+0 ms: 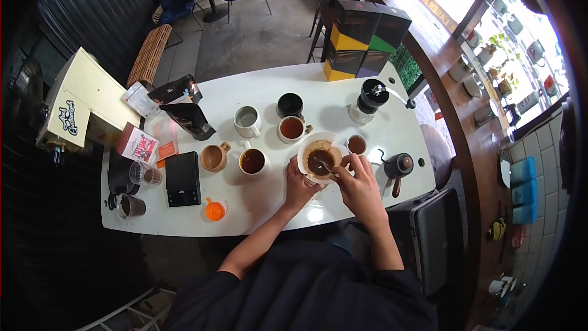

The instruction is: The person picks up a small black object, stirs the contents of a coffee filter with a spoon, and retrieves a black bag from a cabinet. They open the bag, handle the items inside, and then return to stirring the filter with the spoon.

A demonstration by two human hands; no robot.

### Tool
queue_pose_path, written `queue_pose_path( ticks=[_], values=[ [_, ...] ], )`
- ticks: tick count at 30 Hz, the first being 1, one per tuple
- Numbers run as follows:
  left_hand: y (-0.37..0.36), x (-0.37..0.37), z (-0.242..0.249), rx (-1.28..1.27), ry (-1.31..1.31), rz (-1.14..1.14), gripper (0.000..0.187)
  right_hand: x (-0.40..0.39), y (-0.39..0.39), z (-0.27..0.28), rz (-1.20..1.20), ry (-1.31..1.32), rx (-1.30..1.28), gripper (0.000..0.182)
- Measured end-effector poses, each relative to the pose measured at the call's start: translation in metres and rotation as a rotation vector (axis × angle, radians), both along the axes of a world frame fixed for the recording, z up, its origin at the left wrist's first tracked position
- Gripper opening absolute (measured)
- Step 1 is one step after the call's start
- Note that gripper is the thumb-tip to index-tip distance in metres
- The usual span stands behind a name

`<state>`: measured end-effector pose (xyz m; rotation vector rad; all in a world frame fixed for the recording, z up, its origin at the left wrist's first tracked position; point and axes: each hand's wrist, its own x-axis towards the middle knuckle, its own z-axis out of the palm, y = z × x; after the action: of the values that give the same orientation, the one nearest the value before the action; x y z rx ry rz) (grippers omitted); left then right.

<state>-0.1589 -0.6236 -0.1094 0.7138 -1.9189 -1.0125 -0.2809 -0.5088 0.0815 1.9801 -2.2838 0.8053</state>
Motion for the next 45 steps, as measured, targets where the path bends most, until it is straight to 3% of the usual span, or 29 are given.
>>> queue_pose_path(
  ticks=[4,7,8,10,14,16,19,23,31,38,40,42,45],
  values=[
    [0.001,-0.004,-0.006,0.092,0.046,-0.016,0.078,-0.009,0.008,-0.004,0.07,-0.044,0.015,0.024],
    [-0.001,-0.007,-0.01,0.201,0.158,-0.051,0.079,-0.023,0.009,-0.008,0.133,-0.033,-0.04,0.015],
    [-0.007,-0.006,-0.038,0.199,0.179,-0.071,0.085,-0.027,0.009,-0.005,0.152,-0.053,-0.04,0.015],
    [-0.001,-0.006,-0.017,0.163,0.196,-0.078,0.096,-0.037,0.01,-0.002,0.202,-0.055,-0.059,0.014],
    [0.0,-0.004,-0.028,0.128,0.152,-0.022,0.108,-0.058,0.007,0.008,0.302,-0.092,-0.111,0.015],
    [0.004,-0.005,-0.017,0.256,0.211,-0.08,0.113,-0.066,0.005,0.014,0.33,-0.084,-0.157,0.015],
    [0.015,-0.008,0.005,0.266,0.222,-0.001,0.099,-0.073,0.006,0.018,0.364,-0.09,-0.175,0.017],
    [0.014,-0.008,0.005,0.176,0.195,0.026,0.096,-0.078,0.007,0.017,0.402,-0.123,-0.175,0.018],
    [0.013,-0.004,0.015,0.428,0.211,-0.13,0.099,-0.071,0.001,-0.001,0.42,-0.152,-0.147,0.019],
    [0.014,-0.01,0.011,0.434,0.407,-0.166,0.09,-0.059,0.004,-0.008,0.386,-0.085,-0.157,0.018],
    [0.012,-0.009,-0.001,0.354,0.288,-0.087,0.098,-0.058,0.005,-0.008,0.339,-0.028,-0.15,0.018],
    [0.008,-0.009,-0.009,0.361,0.302,-0.14,0.097,-0.059,0.006,-0.008,0.323,-0.035,-0.146,0.018],
    [0.004,-0.011,-0.007,0.204,0.297,-0.048,0.099,-0.058,0.004,-0.002,0.307,-0.087,-0.159,0.017]
  ],
)
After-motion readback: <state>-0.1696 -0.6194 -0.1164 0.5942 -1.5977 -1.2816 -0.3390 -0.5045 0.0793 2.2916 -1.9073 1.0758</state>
